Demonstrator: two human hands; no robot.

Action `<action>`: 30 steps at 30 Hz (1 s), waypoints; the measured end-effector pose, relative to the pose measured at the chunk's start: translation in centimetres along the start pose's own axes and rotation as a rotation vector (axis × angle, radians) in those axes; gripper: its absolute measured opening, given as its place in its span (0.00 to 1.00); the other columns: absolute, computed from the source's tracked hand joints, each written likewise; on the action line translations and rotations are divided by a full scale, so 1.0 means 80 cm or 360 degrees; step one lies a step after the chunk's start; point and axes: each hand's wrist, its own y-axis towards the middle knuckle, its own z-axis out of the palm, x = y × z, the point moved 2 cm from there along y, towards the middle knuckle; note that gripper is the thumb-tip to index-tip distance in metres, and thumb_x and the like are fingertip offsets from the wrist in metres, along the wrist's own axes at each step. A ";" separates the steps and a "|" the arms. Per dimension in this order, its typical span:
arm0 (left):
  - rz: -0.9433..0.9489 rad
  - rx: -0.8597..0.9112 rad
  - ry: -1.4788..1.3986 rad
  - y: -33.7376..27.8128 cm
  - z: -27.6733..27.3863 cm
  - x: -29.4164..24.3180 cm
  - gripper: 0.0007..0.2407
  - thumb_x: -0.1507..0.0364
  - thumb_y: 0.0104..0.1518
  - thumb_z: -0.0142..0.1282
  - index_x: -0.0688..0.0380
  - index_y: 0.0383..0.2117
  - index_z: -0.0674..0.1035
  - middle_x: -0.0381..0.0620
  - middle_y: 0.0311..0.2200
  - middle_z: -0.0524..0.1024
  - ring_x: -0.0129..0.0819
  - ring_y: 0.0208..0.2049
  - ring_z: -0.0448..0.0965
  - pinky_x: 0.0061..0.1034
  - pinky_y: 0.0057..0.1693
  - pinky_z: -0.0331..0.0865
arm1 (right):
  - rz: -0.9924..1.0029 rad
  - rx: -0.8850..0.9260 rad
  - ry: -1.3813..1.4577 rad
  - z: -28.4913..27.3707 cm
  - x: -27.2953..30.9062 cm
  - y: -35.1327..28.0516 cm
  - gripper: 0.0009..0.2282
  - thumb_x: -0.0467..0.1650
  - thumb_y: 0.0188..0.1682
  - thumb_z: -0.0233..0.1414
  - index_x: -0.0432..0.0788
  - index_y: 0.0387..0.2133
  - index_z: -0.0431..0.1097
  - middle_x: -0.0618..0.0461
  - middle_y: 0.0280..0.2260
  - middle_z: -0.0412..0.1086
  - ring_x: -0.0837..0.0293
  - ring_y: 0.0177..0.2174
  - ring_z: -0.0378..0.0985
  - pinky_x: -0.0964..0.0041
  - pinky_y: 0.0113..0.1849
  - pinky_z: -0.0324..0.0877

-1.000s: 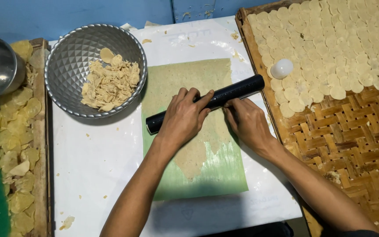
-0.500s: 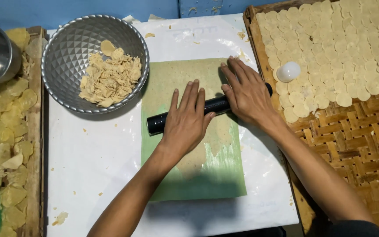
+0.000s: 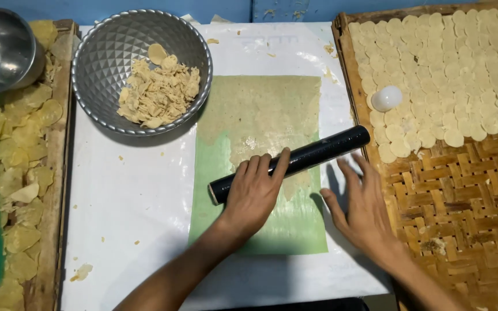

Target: Rolling dough into thin circular discs using a rolling pin on a silicone mat.

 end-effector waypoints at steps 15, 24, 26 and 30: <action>-0.0026 0.0091 -0.0130 0.070 -0.009 0.103 0.26 0.85 0.50 0.55 0.65 0.60 0.71 0.55 0.40 0.73 0.49 0.40 0.72 0.39 0.44 0.67 | 0.0393 0.1074 0.0941 0.003 0.023 -0.045 0.38 0.32 0.50 0.58 0.48 0.72 0.42 0.57 0.27 0.68 0.63 0.25 0.70 0.69 0.33 0.70; -0.0138 -0.0136 -0.0221 0.057 0.004 0.099 0.20 0.72 0.57 0.57 0.54 0.58 0.76 0.50 0.43 0.77 0.46 0.44 0.73 0.38 0.48 0.65 | -0.0583 0.0100 0.0485 -0.075 0.136 0.151 0.18 0.31 0.54 0.55 0.34 0.55 0.69 0.43 0.38 0.74 0.51 0.37 0.79 0.59 0.39 0.73; -0.0225 -0.0160 -0.0405 0.052 0.020 0.101 0.18 0.73 0.54 0.57 0.58 0.52 0.78 0.54 0.42 0.79 0.51 0.46 0.75 0.41 0.54 0.63 | -0.0729 0.0098 0.0414 -0.038 0.158 0.215 0.16 0.30 0.55 0.54 0.32 0.54 0.70 0.39 0.43 0.73 0.45 0.41 0.76 0.53 0.42 0.71; -0.0418 0.0057 -0.0446 0.066 0.003 0.103 0.11 0.65 0.43 0.55 0.60 0.16 0.85 0.56 0.14 0.78 0.60 0.25 0.81 0.47 0.40 0.71 | -0.0997 0.0158 0.0045 0.050 0.203 0.334 0.12 0.25 0.47 0.56 0.37 0.44 0.78 0.38 0.42 0.75 0.37 0.45 0.75 0.50 0.43 0.74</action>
